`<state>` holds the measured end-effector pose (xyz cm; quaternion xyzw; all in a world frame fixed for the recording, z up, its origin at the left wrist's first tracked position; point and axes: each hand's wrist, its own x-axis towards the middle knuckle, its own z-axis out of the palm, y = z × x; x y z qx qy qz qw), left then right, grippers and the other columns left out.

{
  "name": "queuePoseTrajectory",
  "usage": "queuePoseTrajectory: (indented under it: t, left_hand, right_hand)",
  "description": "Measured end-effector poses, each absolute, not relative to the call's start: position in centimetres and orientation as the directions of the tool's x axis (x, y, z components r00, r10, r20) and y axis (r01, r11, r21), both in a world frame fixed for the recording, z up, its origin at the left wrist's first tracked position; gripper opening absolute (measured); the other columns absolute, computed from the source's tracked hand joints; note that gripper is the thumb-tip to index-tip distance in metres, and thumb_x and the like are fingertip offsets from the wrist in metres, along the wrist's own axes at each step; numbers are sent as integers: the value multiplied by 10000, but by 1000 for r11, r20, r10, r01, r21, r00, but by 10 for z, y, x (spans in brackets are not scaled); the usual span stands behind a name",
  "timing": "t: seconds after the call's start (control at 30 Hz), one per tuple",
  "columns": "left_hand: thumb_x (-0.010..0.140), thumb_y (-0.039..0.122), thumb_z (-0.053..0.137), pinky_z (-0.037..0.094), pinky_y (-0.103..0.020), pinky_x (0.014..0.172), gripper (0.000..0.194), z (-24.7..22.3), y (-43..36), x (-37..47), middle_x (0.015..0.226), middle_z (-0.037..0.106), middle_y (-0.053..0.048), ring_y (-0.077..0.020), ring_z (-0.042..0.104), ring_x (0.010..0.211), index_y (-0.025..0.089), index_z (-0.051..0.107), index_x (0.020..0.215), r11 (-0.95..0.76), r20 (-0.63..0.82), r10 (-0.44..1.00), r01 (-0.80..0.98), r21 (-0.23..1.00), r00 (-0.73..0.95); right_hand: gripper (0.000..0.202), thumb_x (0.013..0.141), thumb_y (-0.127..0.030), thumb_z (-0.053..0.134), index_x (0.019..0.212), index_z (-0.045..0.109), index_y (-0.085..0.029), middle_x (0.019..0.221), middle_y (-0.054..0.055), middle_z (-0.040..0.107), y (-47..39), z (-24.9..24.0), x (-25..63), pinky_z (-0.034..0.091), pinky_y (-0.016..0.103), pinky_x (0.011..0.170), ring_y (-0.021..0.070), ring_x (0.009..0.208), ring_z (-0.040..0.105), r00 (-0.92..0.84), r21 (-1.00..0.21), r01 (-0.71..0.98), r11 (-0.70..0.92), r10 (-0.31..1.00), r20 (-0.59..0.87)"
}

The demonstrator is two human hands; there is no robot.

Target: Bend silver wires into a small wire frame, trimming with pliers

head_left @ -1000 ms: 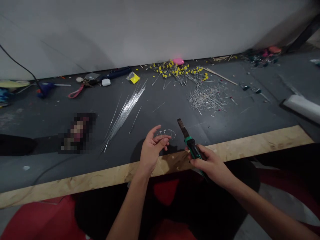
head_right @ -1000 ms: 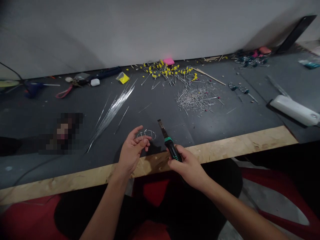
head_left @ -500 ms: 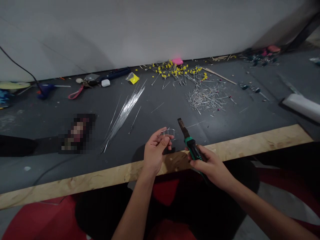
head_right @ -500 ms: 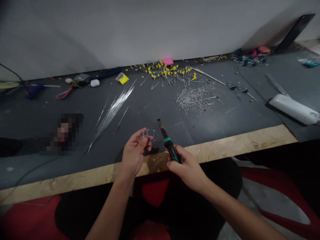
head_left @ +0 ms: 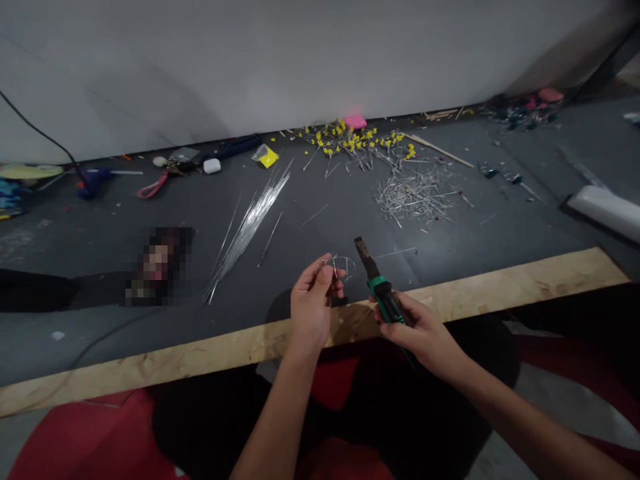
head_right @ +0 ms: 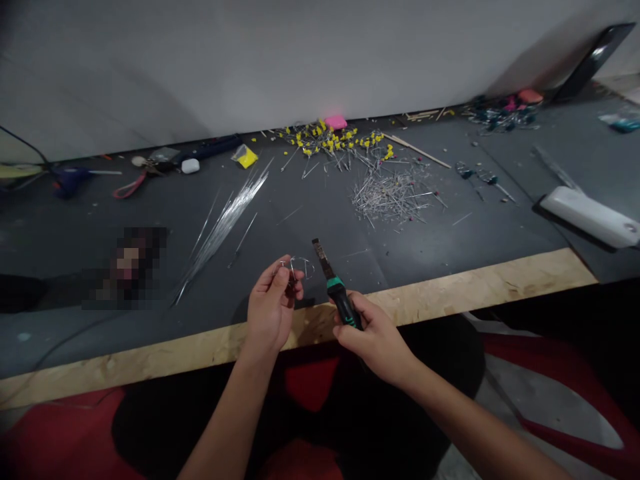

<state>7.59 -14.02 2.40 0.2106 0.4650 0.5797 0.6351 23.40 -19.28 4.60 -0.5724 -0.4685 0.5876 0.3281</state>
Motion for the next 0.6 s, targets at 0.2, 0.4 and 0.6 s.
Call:
queuePoseTrajectory:
  t: [0.2, 0.4, 0.6]
  left_hand:
    - [730, 327, 694, 413, -215, 518, 304, 27, -141, 76, 706, 669, -33, -81, 543, 567, 163, 662, 984, 255, -359, 927, -521, 814, -107]
    - [731, 315, 691, 426, -214, 524, 278, 28, -143, 80, 689, 675, -31, -84, 549, 566, 160, 674, 960, 246, -356, 926, -511, 824, -127]
    - [751, 335, 675, 446, -210, 527, 286, 26, -148, 84, 732, 693, -35, -81, 550, 569, 178, 687, 989, 162, -261, 948, -433, 887, -181]
  right_hand:
    - [228, 678, -208, 563, 905, 586, -201, 840, 20, 562, -193, 45, 233, 419, 283, 683, 163, 751, 519, -133, -923, 177, -341, 921, -366]
    - [339, 661, -141, 526, 994, 557, -197, 794, -7, 536, -195, 40, 233, 389, 256, 628, 126, 671, 472, -150, -905, 207, -373, 902, -406]
    - [316, 660, -167, 527, 971, 585, -182, 789, -4, 548, -192, 45, 233, 387, 263, 653, 132, 688, 477, -109, -889, 194, -415, 891, -440]
